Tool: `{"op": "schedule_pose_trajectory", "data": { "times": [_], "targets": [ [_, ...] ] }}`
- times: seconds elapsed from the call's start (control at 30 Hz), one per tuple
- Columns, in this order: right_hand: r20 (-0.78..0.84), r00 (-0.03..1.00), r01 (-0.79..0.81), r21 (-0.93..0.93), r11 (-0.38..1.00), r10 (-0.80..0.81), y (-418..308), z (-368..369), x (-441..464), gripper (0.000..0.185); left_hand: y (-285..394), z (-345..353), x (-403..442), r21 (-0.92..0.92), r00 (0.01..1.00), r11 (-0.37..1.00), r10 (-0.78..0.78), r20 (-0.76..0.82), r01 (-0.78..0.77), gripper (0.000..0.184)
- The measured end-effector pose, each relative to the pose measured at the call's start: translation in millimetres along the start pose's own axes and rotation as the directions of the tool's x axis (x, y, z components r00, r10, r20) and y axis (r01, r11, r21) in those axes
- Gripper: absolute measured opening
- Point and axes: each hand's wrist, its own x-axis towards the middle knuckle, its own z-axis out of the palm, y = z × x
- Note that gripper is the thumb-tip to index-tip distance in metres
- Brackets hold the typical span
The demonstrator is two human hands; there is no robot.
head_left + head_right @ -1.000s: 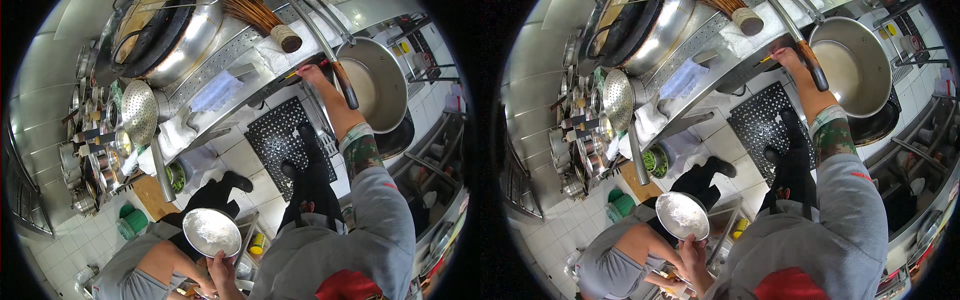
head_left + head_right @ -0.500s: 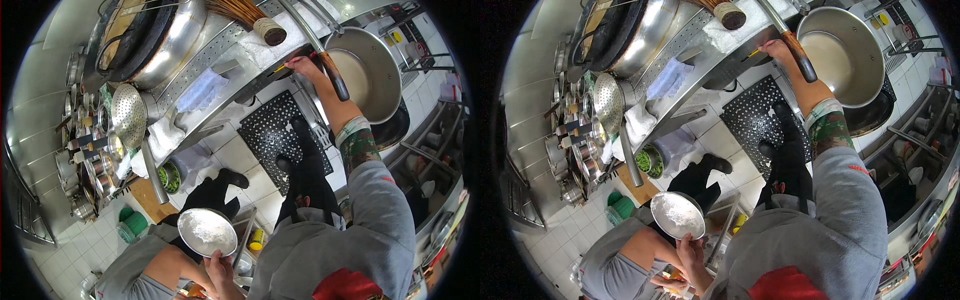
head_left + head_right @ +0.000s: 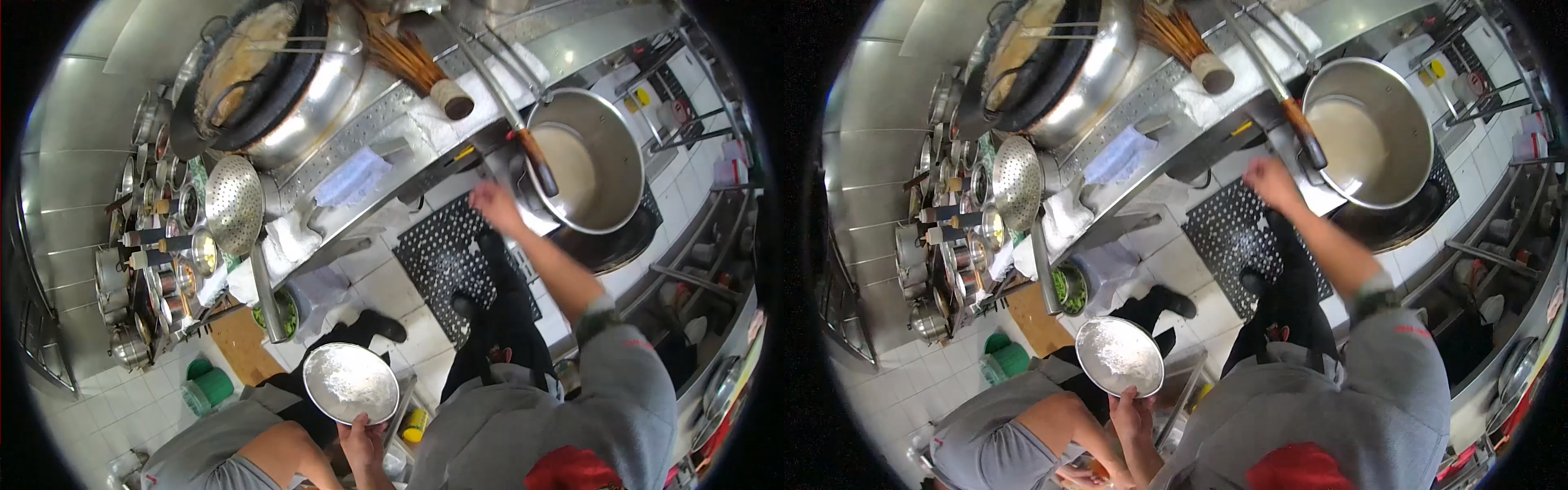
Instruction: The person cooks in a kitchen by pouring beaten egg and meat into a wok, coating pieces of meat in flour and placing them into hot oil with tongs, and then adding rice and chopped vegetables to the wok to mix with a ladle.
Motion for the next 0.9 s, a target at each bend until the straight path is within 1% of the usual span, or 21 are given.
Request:
{"op": "schedule_pose_trajectory", "data": {
  "times": [0.03, 0.07, 0.1, 0.13, 0.17, 0.2, 0.27, 0.3, 0.33, 0.37, 0.4, 0.47, 0.53, 0.57, 0.6, 0.67, 0.7, 0.73, 0.77, 0.87, 0.9],
  "targets": [
    [0.044, 0.995, -0.092, 0.148, 0.985, 0.087, -19, 17, -49, 0.008, -1, 5, 2, 0.008, 0.999, 1.000, 0.003, 0.037, -0.003, 0.050],
    [0.107, 0.994, -0.037, 0.048, 0.998, 0.032, -31, 25, -102, 0.008, -1, 10, 3, 0.024, 0.997, 1.000, 0.003, 0.080, -0.005, 0.050],
    [0.185, 0.983, -0.037, 0.097, 0.995, 0.018, -25, 33, -149, 0.027, -2, 15, 4, 0.014, 0.993, 1.000, 0.024, 0.112, -0.026, 0.050],
    [0.206, 0.976, -0.058, -0.081, 0.995, 0.073, -63, 28, -199, 0.028, -3, 23, 5, 0.007, 0.986, 0.999, 0.044, 0.161, -0.045, 0.050],
    [0.178, 0.982, 0.077, -0.117, 0.990, -0.055, -49, 32, -238, 0.029, -6, 39, 7, 0.002, 0.972, 0.998, 0.062, 0.225, -0.064, 0.050],
    [0.205, 0.963, -0.169, -0.057, 0.984, 0.177, -102, 18, -274, 0.031, -7, 51, 10, 0.011, 0.957, 0.996, 0.081, 0.279, -0.088, 0.050],
    [0.121, 0.983, -0.133, -0.065, 0.989, 0.140, -79, 15, -328, 0.033, -17, 72, 13, 0.070, 0.902, 0.991, 0.071, 0.426, -0.111, 0.050],
    [0.126, 0.982, -0.129, -0.087, 0.988, 0.140, -84, 1, -346, 0.033, -25, 81, 21, 0.111, 0.881, 0.986, 0.060, 0.469, -0.126, 0.050],
    [0.131, 0.981, -0.127, -0.105, 0.986, 0.141, -89, -13, -361, 0.033, -22, 101, 8, 0.149, 0.864, 0.984, 0.008, 0.504, -0.096, 0.049],
    [0.072, 0.978, -0.190, -0.110, 0.976, 0.198, -109, -13, -378, 0.034, -9, 104, 7, 0.207, 0.822, 0.969, -0.005, 0.570, -0.138, 0.051],
    [0.035, 0.972, -0.229, -0.097, 0.969, 0.233, -107, -26, -389, 0.034, -14, 122, 4, 0.246, 0.785, 0.947, 0.009, 0.619, -0.205, 0.053],
    [-0.107, 0.971, -0.221, -0.047, 0.974, 0.215, -109, -44, -408, 0.035, -17, 154, -15, 0.277, 0.664, 0.919, -0.023, 0.748, -0.281, 0.056],
    [-0.159, 0.964, -0.217, -0.022, 0.976, 0.211, -118, -68, -426, 0.033, -21, 186, -50, 0.294, 0.557, 0.886, -0.050, 0.829, -0.359, 0.059],
    [-0.176, 0.967, -0.197, -0.059, 0.979, 0.184, -121, -77, -437, 0.033, -25, 202, -76, 0.307, 0.501, 0.865, -0.076, 0.862, -0.396, 0.060],
    [-0.188, 0.969, -0.176, -0.071, 0.982, 0.160, -101, -100, -444, 0.033, -50, 237, -103, 0.335, 0.454, 0.829, -0.112, 0.884, -0.448, 0.061],
    [-0.242, 0.961, -0.162, -0.097, 0.982, 0.135, -105, -120, -475, 0.032, -79, 273, -159, 0.392, 0.368, 0.787, -0.227, 0.902, -0.476, 0.058],
    [-0.275, 0.952, -0.163, -0.092, 0.982, 0.132, -108, -132, -492, 0.032, -100, 291, -181, 0.402, 0.271, 0.763, -0.302, 0.914, -0.507, 0.056],
    [-0.309, 0.941, -0.172, -0.089, 0.981, 0.137, -104, -145, -512, 0.032, -126, 310, -204, 0.411, 0.170, 0.740, -0.383, 0.908, -0.532, 0.054],
    [-0.395, 0.908, -0.136, 0.047, 0.990, 0.143, -91, -146, -527, 0.031, -154, 328, -232, 0.424, 0.077, 0.695, -0.471, 0.879, -0.580, 0.054],
    [-0.390, 0.896, -0.156, 0.170, 0.973, 0.212, -84, -181, -574, 0.033, -238, 367, -331, 0.398, -0.135, 0.522, -0.717, 0.684, -0.754, 0.053],
    [-0.375, 0.896, -0.178, 0.184, 0.967, 0.237, -76, -189, -582, 0.030, -268, 376, -361, 0.315, -0.218, 0.487, -0.760, 0.612, -0.815, 0.052]
  ]
}}
